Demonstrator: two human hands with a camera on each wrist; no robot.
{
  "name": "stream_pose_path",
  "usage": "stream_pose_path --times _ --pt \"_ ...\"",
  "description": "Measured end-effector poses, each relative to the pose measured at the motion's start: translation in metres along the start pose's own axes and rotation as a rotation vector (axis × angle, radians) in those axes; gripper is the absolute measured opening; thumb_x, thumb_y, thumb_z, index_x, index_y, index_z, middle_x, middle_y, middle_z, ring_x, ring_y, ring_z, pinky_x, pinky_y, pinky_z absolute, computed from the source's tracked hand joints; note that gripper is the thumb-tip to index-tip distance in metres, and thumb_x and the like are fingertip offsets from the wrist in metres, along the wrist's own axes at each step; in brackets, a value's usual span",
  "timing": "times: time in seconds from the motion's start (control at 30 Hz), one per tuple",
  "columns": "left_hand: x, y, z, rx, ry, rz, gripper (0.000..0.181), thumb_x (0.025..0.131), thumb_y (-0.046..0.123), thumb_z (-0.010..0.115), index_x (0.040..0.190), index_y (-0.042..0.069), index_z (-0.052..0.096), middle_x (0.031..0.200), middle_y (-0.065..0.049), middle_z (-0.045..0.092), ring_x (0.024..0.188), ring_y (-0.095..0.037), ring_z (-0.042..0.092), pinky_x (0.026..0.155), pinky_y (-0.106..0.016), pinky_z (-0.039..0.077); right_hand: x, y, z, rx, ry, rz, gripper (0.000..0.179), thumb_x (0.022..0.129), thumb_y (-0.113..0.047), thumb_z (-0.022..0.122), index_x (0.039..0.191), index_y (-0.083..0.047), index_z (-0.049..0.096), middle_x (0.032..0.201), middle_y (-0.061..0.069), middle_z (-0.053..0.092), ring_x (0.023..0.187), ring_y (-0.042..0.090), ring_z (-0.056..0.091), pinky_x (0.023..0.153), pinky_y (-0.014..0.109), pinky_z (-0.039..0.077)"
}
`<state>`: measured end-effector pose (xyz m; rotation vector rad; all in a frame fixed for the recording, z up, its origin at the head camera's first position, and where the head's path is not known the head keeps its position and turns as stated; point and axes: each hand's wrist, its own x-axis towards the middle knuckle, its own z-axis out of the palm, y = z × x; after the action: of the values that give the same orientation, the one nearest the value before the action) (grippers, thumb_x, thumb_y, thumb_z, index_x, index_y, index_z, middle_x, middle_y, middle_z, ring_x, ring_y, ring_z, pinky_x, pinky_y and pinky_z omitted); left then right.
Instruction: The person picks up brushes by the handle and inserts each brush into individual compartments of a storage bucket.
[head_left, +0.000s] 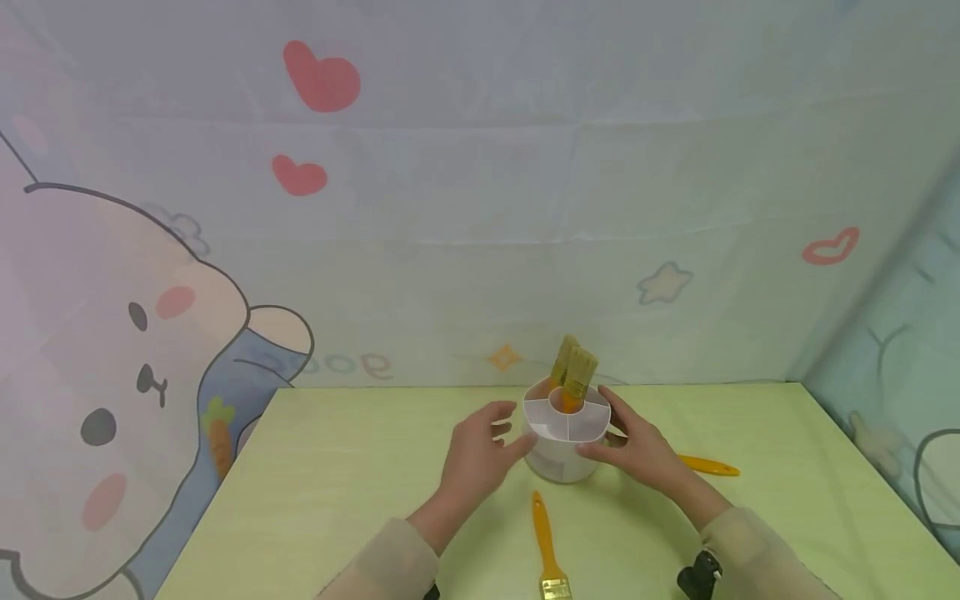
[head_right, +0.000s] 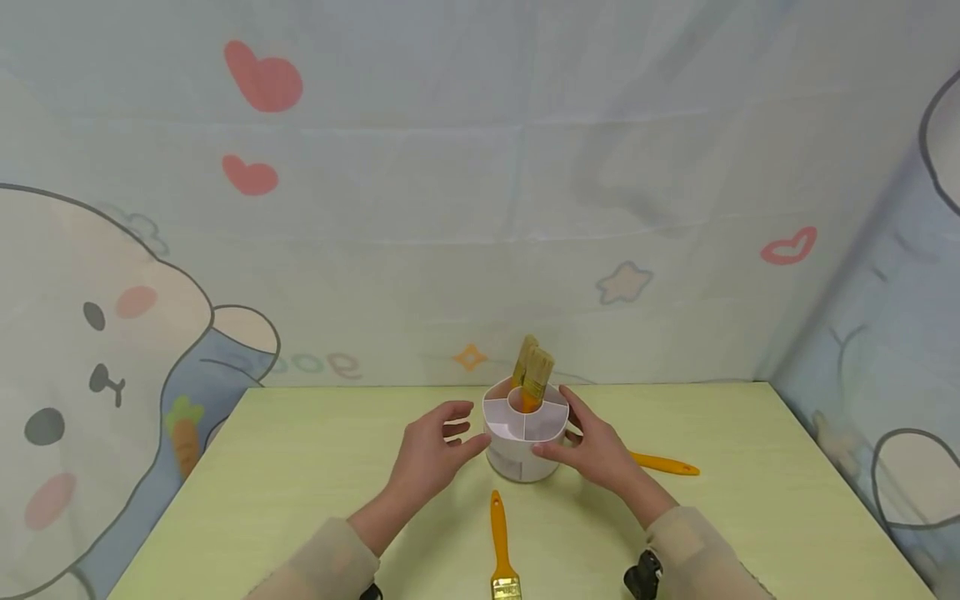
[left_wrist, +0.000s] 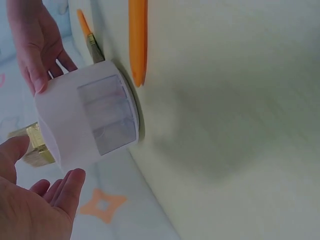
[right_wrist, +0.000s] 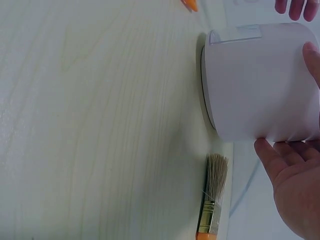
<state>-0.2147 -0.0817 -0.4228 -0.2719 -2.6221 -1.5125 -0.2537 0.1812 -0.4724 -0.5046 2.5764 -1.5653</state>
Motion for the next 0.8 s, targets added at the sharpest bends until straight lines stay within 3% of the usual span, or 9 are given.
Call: stream_pose_path --times 0.37,0.8 --pt "-0.003 -0.017 0.022 -0.109 -0.014 -0.023 0.067 0.081 0.033 0.078 0.139 0.013 0.050 0.141 -0.006 0.052 0.119 -0.028 0.058 0.094 -0.037 0.053 -0.002 0.002 -0.002 0.007 0.009 0.006 0.100 0.080 -0.043 0.077 0.155 -0.018 0.016 0.157 0.011 0.025 0.136 0.037 0.039 0.100 0.048 0.047" --pt "0.000 -0.027 0.037 -0.173 -0.003 0.004 0.069 0.080 0.034 0.079 0.140 0.015 0.049 0.143 -0.002 0.050 0.123 -0.029 0.055 0.095 -0.035 0.052 -0.005 0.002 -0.003 -0.005 0.006 0.024 0.099 0.080 -0.044 0.076 0.155 -0.027 0.013 0.157 0.010 0.024 0.137 0.036 0.038 0.100 0.046 0.047"
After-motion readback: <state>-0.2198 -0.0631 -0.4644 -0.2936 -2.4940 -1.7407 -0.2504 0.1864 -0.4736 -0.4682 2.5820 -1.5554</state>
